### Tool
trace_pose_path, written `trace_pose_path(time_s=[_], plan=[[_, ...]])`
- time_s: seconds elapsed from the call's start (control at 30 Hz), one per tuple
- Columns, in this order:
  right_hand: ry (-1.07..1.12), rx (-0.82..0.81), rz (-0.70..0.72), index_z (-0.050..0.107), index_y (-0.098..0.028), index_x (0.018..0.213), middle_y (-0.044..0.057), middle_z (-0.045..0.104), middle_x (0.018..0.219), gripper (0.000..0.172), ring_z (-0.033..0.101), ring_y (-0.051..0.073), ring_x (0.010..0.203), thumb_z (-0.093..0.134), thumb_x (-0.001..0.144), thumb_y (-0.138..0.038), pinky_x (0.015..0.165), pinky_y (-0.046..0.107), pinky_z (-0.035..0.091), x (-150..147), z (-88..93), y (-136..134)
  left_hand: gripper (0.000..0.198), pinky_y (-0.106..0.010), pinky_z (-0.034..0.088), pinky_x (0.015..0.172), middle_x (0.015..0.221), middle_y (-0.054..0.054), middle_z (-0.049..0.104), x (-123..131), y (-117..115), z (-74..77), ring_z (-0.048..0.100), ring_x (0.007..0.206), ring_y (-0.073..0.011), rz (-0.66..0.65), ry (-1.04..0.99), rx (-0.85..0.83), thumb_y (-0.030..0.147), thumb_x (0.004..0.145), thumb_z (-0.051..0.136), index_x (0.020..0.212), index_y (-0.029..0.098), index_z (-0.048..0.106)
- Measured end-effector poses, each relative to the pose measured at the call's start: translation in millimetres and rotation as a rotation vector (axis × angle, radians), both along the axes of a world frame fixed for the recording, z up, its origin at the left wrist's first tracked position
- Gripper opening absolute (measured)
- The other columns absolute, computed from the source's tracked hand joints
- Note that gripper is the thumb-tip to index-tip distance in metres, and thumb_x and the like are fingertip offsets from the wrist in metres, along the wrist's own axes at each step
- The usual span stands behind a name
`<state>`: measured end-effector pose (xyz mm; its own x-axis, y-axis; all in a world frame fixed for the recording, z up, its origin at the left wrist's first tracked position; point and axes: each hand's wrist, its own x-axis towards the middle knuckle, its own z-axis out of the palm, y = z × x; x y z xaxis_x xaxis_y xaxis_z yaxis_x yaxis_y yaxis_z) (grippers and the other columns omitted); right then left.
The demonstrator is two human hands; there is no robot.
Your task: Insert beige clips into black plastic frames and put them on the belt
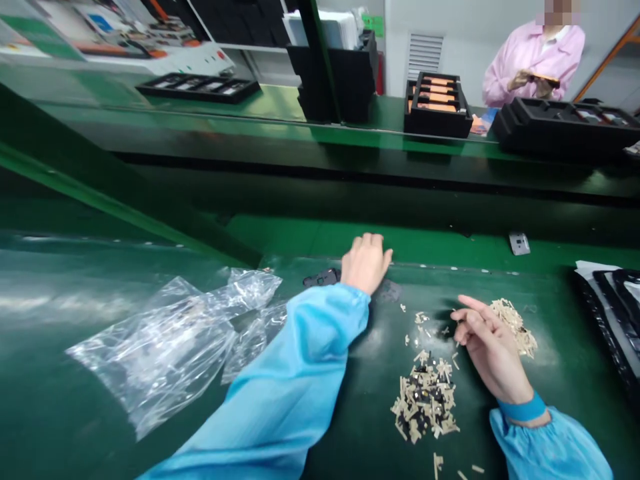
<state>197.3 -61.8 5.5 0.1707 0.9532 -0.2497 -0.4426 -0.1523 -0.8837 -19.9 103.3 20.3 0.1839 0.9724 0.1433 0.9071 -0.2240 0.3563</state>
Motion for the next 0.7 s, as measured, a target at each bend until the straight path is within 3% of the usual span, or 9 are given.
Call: trace_pose_path(time_s=[0.07, 0.13, 0.27, 0.37, 0.43, 0.5, 0.6, 0.7], plan=[[-0.015, 0.020, 0.018, 0.072, -0.023, 0.118, 0.004, 0.074, 0.091, 0.031, 0.062, 0.010, 0.061, 0.077, 0.089, -0.035, 0.057, 0.022, 0.050, -0.7, -0.6, -3.6, 0.034, -0.044, 0.054, 0.089, 0.124, -0.025, 0.062, -1.3, 15.2, 1.5, 0.058, 0.119, -0.0380, 0.110, 0.237, -0.039, 0.031, 0.094, 0.056, 0.118, 0.007, 0.063], [-0.049, 0.025, 0.015, 0.073, -0.023, 0.113, 0.003, 0.073, 0.087, 0.029, 0.061, 0.009, 0.059, 0.078, 0.088, -0.036, 0.056, 0.022, 0.048, 0.6, 0.8, -3.7, 0.035, -0.044, 0.055, 0.085, 0.123, -0.027, 0.060, 1.2, 25.5, 2.8, 0.059, 0.117, -0.0387, 0.132, 0.331, -0.106, 0.024, 0.093, 0.052, 0.118, 0.002, 0.063], [-0.204, 0.011, 0.077, 0.071, -0.021, 0.100, 0.001, 0.070, 0.078, 0.025, 0.057, 0.010, 0.054, 0.076, 0.088, -0.042, 0.052, 0.023, 0.045, 2.7, 3.1, -2.3, 0.035, -0.045, 0.053, 0.087, 0.120, -0.028, 0.062, 1.9, 35.9, 9.9, 0.065, 0.111, -0.0380, 0.054, 0.375, -0.170, 0.010, 0.089, 0.049, 0.119, 0.001, 0.063], [-0.424, -0.006, 0.231, 0.068, -0.020, 0.088, -0.001, 0.064, 0.067, 0.024, 0.054, 0.011, 0.053, 0.074, 0.088, -0.044, 0.051, 0.024, 0.042, -0.6, 2.1, -4.3, 0.032, -0.049, 0.053, 0.088, 0.117, -0.026, 0.067, -8.9, 35.7, 15.6, 0.067, 0.110, -0.0401, 0.062, 0.341, -0.145, 0.011, 0.092, 0.044, 0.118, 0.007, 0.063], [-0.586, 0.008, 0.346, 0.067, -0.020, 0.085, -0.003, 0.059, 0.062, 0.022, 0.053, 0.013, 0.054, 0.072, 0.089, -0.041, 0.053, 0.025, 0.041, -5.3, 1.4, -6.5, 0.023, -0.051, 0.054, 0.087, 0.113, -0.021, 0.070, -16.0, 27.9, 15.7, 0.069, 0.108, -0.0406, 0.082, 0.195, -0.116, 0.017, 0.094, 0.047, 0.108, 0.013, 0.065], [-0.755, 0.050, 0.423, 0.068, -0.021, 0.085, -0.002, 0.058, 0.066, 0.016, 0.053, 0.014, 0.058, 0.068, 0.092, -0.035, 0.055, 0.026, 0.040, -10.6, 1.6, -8.7, 0.014, -0.046, 0.056, 0.083, 0.106, -0.016, 0.073, -17.2, 11.9, 12.1, 0.073, 0.099, -0.0345, 0.043, -0.094, -0.146, 0.022, 0.093, 0.052, 0.101, 0.017, 0.062], [-0.968, 0.140, 0.499, 0.067, -0.022, 0.088, 0.000, 0.062, 0.079, 0.009, 0.057, 0.015, 0.065, 0.062, 0.096, -0.023, 0.062, 0.027, 0.043, -15.6, 4.3, -11.4, 0.008, -0.032, 0.058, 0.062, 0.094, -0.010, 0.076, -5.2, -23.3, 3.9, 0.075, 0.077, -0.0225, -0.094, -0.730, -0.479, 0.023, 0.094, 0.048, 0.100, 0.019, 0.052], [-1.072, 0.195, 0.540, 0.064, -0.023, 0.091, 0.002, 0.064, 0.090, 0.012, 0.061, 0.017, 0.076, 0.058, 0.098, -0.016, 0.071, 0.029, 0.048, -14.6, 8.2, -12.6, 0.009, -0.024, 0.053, 0.050, 0.087, -0.009, 0.076, 14.2, -55.9, -3.4, 0.071, 0.066, -0.0167, -0.179, -1.066, -0.657, 0.025, 0.093, 0.050, 0.099, 0.018, 0.049]])
